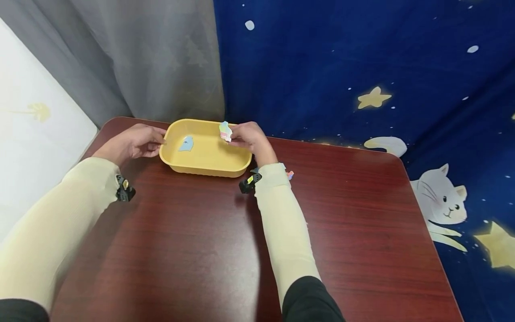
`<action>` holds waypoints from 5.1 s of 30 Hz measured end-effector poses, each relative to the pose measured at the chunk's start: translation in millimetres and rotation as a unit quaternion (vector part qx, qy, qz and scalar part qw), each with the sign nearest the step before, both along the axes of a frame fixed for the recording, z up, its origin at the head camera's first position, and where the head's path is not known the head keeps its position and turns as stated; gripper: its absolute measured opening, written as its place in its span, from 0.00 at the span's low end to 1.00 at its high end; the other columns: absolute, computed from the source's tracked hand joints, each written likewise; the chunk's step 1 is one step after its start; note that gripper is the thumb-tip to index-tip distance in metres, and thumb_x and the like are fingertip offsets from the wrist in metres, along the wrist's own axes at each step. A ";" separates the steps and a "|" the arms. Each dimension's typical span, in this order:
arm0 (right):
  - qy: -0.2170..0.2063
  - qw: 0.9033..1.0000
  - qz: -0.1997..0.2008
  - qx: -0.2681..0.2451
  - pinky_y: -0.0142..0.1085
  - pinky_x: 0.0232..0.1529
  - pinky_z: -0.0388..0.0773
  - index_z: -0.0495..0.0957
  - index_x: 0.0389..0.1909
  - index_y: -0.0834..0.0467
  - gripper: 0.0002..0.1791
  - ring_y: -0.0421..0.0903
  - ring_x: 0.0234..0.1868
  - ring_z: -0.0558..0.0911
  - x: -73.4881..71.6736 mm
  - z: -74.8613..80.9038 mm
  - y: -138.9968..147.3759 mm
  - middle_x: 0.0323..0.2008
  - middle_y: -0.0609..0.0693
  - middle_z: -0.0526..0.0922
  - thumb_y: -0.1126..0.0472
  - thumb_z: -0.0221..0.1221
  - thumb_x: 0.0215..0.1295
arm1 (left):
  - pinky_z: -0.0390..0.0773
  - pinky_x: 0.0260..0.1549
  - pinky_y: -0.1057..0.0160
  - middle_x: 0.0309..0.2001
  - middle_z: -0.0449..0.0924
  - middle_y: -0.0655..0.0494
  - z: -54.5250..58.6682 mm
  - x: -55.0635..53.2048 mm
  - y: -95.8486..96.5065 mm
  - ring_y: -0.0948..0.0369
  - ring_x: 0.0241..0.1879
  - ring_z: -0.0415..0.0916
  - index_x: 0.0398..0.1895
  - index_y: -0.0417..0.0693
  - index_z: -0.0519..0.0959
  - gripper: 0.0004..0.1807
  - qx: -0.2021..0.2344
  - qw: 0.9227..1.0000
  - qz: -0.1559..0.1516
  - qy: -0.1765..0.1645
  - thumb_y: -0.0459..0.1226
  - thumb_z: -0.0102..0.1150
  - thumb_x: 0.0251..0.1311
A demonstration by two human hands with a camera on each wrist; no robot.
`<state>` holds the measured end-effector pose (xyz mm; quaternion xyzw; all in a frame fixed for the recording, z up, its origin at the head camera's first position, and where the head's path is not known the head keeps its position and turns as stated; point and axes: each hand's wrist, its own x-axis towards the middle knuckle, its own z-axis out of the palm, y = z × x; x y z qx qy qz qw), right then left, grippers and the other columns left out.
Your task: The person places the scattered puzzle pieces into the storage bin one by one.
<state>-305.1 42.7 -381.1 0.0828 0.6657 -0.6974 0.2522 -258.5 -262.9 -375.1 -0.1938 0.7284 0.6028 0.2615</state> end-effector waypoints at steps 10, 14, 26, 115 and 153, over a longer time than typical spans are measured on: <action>-0.012 0.999 0.019 0.028 0.38 0.40 0.83 0.78 0.55 0.68 0.23 0.45 0.31 0.82 2.1 -10.5 -25.4 0.42 0.57 0.81 0.81 0.57 0.58 | 0.81 0.31 0.68 0.25 0.76 0.59 -0.4 2.0 0.8 0.65 0.22 0.75 0.68 0.46 0.63 0.27 -0.003 1.000 0.002 0.000 0.31 0.50 0.65; -0.019 0.999 0.027 0.029 0.34 0.32 0.84 0.78 0.54 0.70 0.20 0.44 0.28 0.81 3.0 -16.3 -33.3 0.33 0.56 0.80 0.79 0.57 0.59 | 0.81 0.30 0.68 0.24 0.76 0.59 -0.7 2.4 1.6 0.65 0.21 0.75 0.68 0.46 0.63 0.26 -0.002 1.000 0.003 0.000 0.31 0.50 0.65; -0.029 0.997 0.042 0.062 0.39 0.41 0.83 0.77 0.52 0.69 0.15 0.46 0.25 0.84 5.8 -32.0 -52.2 0.27 0.56 0.82 0.73 0.58 0.64 | 0.81 0.30 0.68 0.23 0.76 0.60 0.5 5.1 6.6 0.66 0.20 0.74 0.70 0.45 0.62 0.28 0.001 1.000 0.007 -0.001 0.31 0.50 0.66; 0.057 0.987 -0.114 0.100 0.39 0.32 0.84 0.75 0.54 0.72 0.18 0.45 0.21 0.85 49.5 -3.5 78.3 0.22 0.54 0.83 0.65 0.55 0.68 | 0.80 0.29 0.69 0.25 0.77 0.60 -0.7 1.2 0.0 0.65 0.21 0.74 0.69 0.44 0.60 0.27 0.014 1.000 -0.022 0.008 0.31 0.49 0.67; 0.019 0.975 0.008 0.220 0.40 0.24 0.83 0.79 0.52 0.58 0.16 0.46 0.19 0.84 95.9 -43.8 108.7 0.22 0.56 0.83 0.67 0.60 0.63 | 0.82 0.30 0.68 0.26 0.78 0.60 0.9 1.1 -0.9 0.65 0.22 0.76 0.69 0.45 0.61 0.27 0.011 1.000 -0.020 0.001 0.32 0.51 0.67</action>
